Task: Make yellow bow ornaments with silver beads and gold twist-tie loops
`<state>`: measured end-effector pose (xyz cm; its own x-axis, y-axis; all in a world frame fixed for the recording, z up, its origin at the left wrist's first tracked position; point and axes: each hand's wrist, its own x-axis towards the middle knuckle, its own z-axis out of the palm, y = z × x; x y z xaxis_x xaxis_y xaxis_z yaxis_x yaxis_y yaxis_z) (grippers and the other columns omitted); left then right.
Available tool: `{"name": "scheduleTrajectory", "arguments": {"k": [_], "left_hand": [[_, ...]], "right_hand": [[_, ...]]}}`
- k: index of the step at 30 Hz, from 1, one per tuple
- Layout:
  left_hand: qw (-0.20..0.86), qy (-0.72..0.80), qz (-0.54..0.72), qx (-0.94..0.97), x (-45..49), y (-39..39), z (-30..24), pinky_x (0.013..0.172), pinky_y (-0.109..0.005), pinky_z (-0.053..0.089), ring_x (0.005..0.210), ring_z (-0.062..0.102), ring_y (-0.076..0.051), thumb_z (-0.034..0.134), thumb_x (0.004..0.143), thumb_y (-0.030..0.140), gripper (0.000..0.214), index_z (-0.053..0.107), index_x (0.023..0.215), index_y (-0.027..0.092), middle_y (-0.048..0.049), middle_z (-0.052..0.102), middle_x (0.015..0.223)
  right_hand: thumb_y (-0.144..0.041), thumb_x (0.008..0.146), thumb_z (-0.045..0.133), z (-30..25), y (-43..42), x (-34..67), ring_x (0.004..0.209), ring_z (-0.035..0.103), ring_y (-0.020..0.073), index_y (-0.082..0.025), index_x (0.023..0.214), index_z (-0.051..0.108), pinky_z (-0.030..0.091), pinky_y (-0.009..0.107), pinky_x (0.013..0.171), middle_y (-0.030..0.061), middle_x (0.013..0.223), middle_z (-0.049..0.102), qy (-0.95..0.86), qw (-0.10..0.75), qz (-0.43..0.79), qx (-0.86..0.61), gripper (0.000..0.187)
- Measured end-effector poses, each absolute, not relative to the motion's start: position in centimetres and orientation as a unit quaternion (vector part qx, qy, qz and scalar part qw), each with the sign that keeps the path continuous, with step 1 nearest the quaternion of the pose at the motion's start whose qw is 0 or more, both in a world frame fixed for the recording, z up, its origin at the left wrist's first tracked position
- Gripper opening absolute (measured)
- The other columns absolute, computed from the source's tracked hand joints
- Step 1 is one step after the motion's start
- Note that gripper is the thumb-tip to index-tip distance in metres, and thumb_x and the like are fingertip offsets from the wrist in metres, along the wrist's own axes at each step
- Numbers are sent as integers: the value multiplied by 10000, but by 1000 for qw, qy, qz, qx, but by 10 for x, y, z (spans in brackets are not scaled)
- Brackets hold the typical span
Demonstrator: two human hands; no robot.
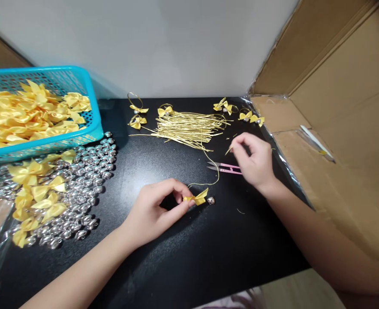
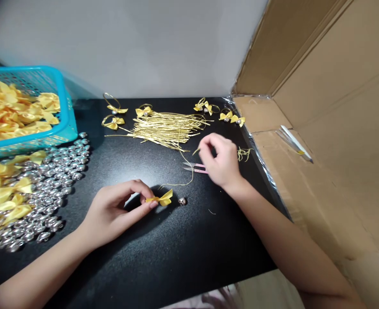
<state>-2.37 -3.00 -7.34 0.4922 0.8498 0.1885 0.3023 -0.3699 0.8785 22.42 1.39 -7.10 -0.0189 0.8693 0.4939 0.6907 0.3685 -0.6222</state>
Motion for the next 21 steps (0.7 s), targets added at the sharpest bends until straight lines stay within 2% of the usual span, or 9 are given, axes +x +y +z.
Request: {"name": "scheduleTrajectory", "arguments": {"k": [1, 4, 7, 8, 10, 14, 17, 21], "left_hand": [[437, 398, 338, 732, -23, -30, -74, 595, -215, 468, 612, 598, -109, 690, 803, 183, 51, 648, 830, 194, 5, 666, 702], [512, 452, 368, 630, -22, -28, -75, 599, -224, 476, 635, 612, -123, 699, 795, 225, 115, 668, 897, 182, -9, 675, 724], [536, 497, 402, 552, -23, -23, -75, 566, -222, 460, 597, 593, -121, 731, 756, 261, 138, 683, 849, 170, -7, 671, 680], [528, 511, 416, 536, -23, -20, -74, 563, -223, 456, 592, 589, -122, 740, 741, 266, 140, 683, 825, 171, -6, 673, 678], [499, 540, 438, 517, -24, -17, -74, 578, -230, 459, 606, 592, -128, 742, 726, 273, 137, 676, 795, 175, -7, 678, 695], [434, 593, 438, 519, -26, -11, -79, 590, -236, 459, 591, 581, -127, 727, 715, 308, 156, 655, 766, 179, 5, 665, 684], [399, 608, 419, 544, -29, -9, -84, 562, -231, 428, 569, 560, -123, 701, 728, 343, 178, 652, 780, 180, 15, 648, 663], [274, 641, 361, 619, -34, -8, -86, 496, -239, 328, 485, 443, -111, 646, 766, 366, 173, 653, 764, 192, 52, 530, 548]], "right_hand": [[-211, 865, 478, -72, 20, 234, 634, 563, 164, -204, 638, 525, 404, 314, 646, 12, 651, 601, -691, 423, 86, -580, 232], [-281, 871, 517, -76, 34, 260, 626, 554, 185, -190, 560, 517, 364, 356, 697, 18, 583, 582, -673, 322, 29, -665, 325], [-272, 790, 644, -81, 38, 271, 771, 593, 240, -192, 706, 653, 334, 406, 784, 46, 726, 682, -673, 276, -20, -686, 117], [-251, 774, 657, -82, 37, 270, 849, 597, 261, -201, 788, 682, 329, 417, 807, 58, 828, 709, -679, 280, -30, -678, 58], [-238, 785, 638, -82, 34, 263, 951, 590, 273, -213, 850, 697, 335, 418, 829, 62, 963, 717, -690, 303, -21, -657, 91], [-288, 830, 593, -75, 37, 234, 880, 606, 220, -202, 713, 687, 367, 385, 818, 31, 872, 717, -696, 312, 79, -643, 174], [-356, 835, 588, -66, 53, 210, 844, 607, 209, -195, 702, 691, 364, 410, 836, 27, 849, 715, -694, 253, 123, -663, 232], [-401, 831, 587, -61, 83, 183, 840, 623, 229, -173, 742, 705, 353, 477, 884, 56, 800, 707, -668, 181, 126, -711, 271]]}}
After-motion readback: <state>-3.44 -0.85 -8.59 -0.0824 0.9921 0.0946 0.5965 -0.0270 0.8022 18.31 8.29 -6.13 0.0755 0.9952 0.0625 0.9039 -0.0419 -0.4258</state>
